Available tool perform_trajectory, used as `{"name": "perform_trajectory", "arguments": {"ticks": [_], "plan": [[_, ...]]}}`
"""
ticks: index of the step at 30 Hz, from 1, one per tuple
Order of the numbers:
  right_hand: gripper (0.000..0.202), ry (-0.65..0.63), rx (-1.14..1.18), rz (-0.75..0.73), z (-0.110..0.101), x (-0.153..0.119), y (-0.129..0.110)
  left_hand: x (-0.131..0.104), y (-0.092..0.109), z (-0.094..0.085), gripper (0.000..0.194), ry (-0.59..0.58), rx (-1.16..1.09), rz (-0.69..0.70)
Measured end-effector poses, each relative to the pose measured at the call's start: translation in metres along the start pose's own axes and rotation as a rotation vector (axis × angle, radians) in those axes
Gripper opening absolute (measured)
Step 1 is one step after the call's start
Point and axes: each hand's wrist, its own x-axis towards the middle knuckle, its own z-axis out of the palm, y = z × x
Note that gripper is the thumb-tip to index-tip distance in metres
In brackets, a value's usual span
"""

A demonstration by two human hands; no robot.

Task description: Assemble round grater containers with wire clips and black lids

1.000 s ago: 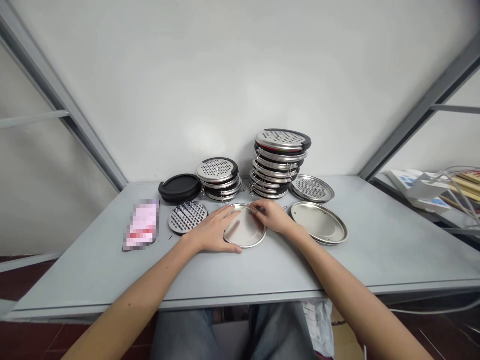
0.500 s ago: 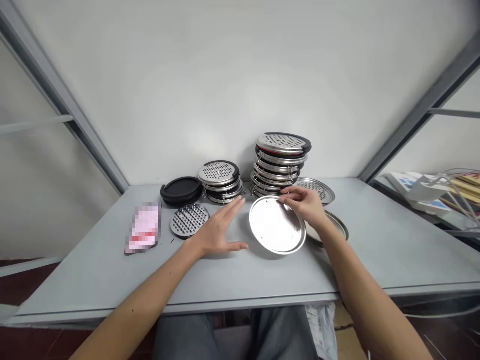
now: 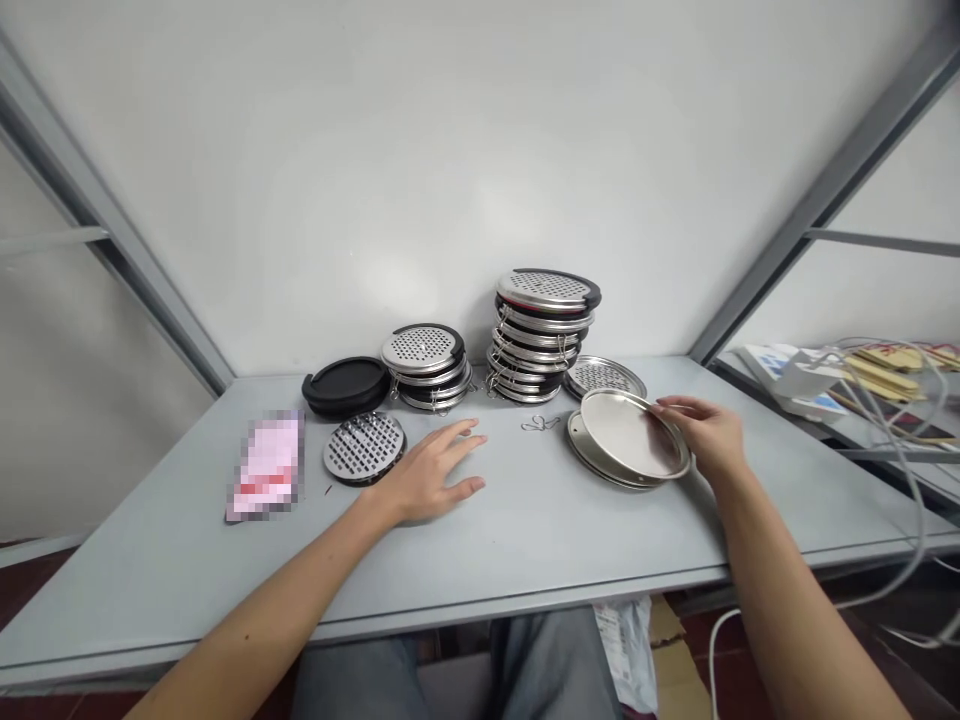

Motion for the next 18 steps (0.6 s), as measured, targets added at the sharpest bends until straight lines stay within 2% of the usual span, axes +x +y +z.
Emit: {"name": "perform_trajectory", "arguments": {"ticks": [9,15,18], "plan": [[0.027,-0.157,-0.268,-0.118,-0.006,0.011,0.021,0.0,0.0,-0.002,0.044,0.049,0.022,0.003],[0.03,-0.172,-0.355,-0.185,-0.003,0.008,0.02,0.0,0.001,-0.001,0.041,0.056,0.028,0.009],[0.029,-0.137,-0.363,-0.185,-0.004,0.005,0.017,0.001,0.0,0.0,0.039,0.063,0.029,0.013]]}}
